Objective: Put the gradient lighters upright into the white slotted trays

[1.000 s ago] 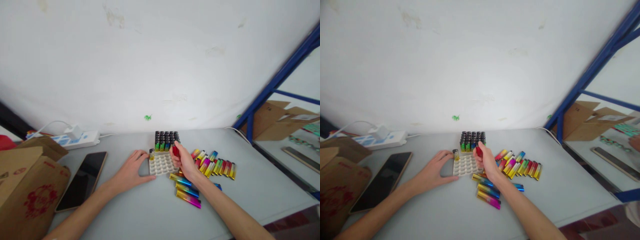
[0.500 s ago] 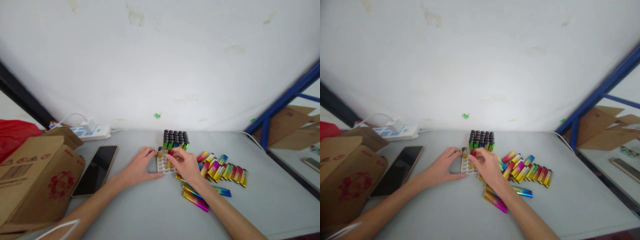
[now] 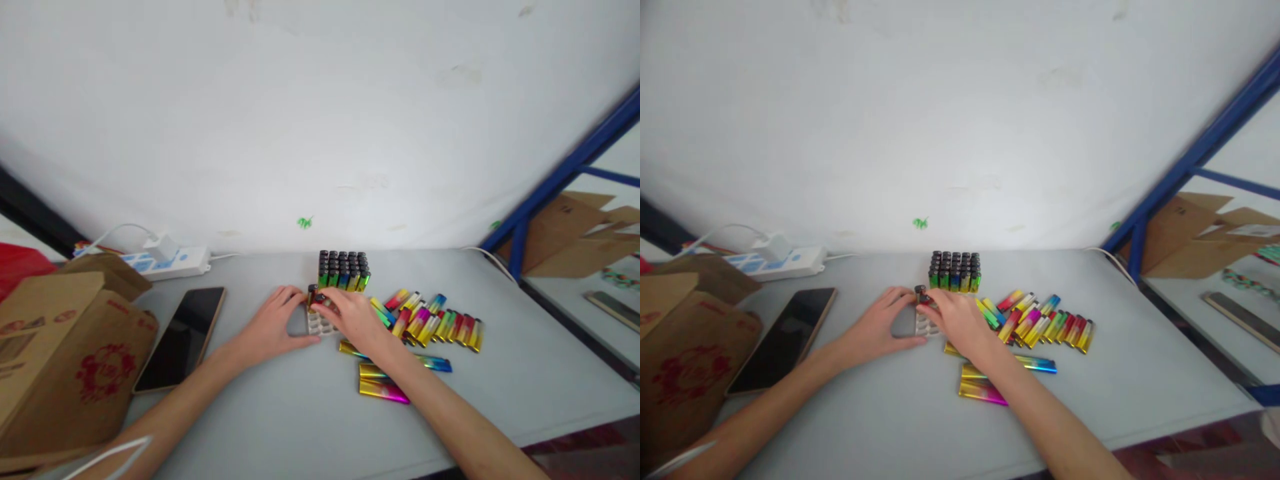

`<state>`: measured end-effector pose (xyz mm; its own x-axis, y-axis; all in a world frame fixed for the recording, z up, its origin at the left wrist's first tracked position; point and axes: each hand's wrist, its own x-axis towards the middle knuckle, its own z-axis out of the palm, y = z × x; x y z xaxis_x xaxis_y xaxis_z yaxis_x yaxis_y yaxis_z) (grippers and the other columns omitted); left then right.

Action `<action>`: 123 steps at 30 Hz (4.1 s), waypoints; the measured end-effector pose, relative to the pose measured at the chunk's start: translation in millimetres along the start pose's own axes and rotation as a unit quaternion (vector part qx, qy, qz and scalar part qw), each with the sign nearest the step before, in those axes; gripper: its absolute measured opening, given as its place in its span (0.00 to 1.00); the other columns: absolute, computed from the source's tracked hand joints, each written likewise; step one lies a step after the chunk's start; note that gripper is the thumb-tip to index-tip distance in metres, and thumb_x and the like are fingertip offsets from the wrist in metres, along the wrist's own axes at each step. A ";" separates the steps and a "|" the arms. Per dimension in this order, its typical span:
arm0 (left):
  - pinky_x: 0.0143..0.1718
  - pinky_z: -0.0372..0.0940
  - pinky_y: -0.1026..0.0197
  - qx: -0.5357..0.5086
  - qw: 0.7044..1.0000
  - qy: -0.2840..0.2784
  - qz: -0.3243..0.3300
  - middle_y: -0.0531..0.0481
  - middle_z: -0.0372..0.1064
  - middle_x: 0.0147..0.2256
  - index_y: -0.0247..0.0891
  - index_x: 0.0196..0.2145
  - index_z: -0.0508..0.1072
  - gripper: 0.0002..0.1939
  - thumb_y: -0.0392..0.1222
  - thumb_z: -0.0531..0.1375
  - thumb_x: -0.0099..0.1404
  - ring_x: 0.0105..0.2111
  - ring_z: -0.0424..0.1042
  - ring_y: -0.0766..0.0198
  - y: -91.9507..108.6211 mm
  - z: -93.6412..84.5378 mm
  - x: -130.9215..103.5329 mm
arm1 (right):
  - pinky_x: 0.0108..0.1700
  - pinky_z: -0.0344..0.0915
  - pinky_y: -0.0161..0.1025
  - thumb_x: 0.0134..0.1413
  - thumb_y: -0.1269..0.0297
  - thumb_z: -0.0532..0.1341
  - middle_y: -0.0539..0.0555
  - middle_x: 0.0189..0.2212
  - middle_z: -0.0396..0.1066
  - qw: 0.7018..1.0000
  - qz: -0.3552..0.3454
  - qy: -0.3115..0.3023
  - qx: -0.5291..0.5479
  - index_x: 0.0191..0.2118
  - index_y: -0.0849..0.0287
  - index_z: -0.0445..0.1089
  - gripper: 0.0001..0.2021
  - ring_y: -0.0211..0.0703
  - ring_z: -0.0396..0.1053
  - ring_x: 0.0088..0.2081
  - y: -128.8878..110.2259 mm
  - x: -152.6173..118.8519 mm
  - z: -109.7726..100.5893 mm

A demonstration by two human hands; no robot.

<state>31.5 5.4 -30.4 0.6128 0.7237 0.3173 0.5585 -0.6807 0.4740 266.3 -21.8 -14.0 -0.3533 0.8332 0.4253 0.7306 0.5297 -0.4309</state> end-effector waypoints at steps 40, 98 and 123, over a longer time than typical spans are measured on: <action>0.62 0.70 0.40 0.005 1.000 -0.014 -0.011 0.40 0.73 0.55 0.40 0.53 0.75 0.33 0.70 0.69 0.65 0.56 0.73 0.42 -0.4 -3.6 2.8 | 0.46 0.76 0.46 0.79 0.56 0.56 0.57 0.43 0.82 0.986 0.116 0.122 0.003 0.53 0.54 0.75 0.12 0.50 0.80 0.40 2.6 -105.7 -75.3; 0.61 0.70 0.40 -0.002 1.000 -0.007 -0.008 0.41 0.73 0.55 0.42 0.55 0.75 0.30 0.65 0.71 0.66 0.57 0.72 0.43 4.4 -2.7 1.2 | 0.36 0.70 0.37 0.73 0.48 0.64 0.47 0.25 0.77 0.962 0.113 0.050 0.242 0.43 0.54 0.72 0.14 0.43 0.76 0.28 -4.6 -6.2 -13.7; 0.63 0.70 0.41 0.018 1.000 -0.002 -0.004 0.40 0.73 0.56 0.39 0.54 0.75 0.33 0.69 0.67 0.68 0.57 0.73 0.43 -4.9 0.8 1.3 | 0.38 0.63 0.40 0.78 0.46 0.58 0.51 0.27 0.77 0.992 0.112 0.031 -0.042 0.31 0.55 0.73 0.24 0.44 0.72 0.29 33.6 -37.4 -77.8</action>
<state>30.0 9.5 -32.9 0.6108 0.7287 0.3098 0.5828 -0.6785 0.4471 349.5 -47.4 17.5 -0.1418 0.9154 0.3767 0.8336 0.3157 -0.4533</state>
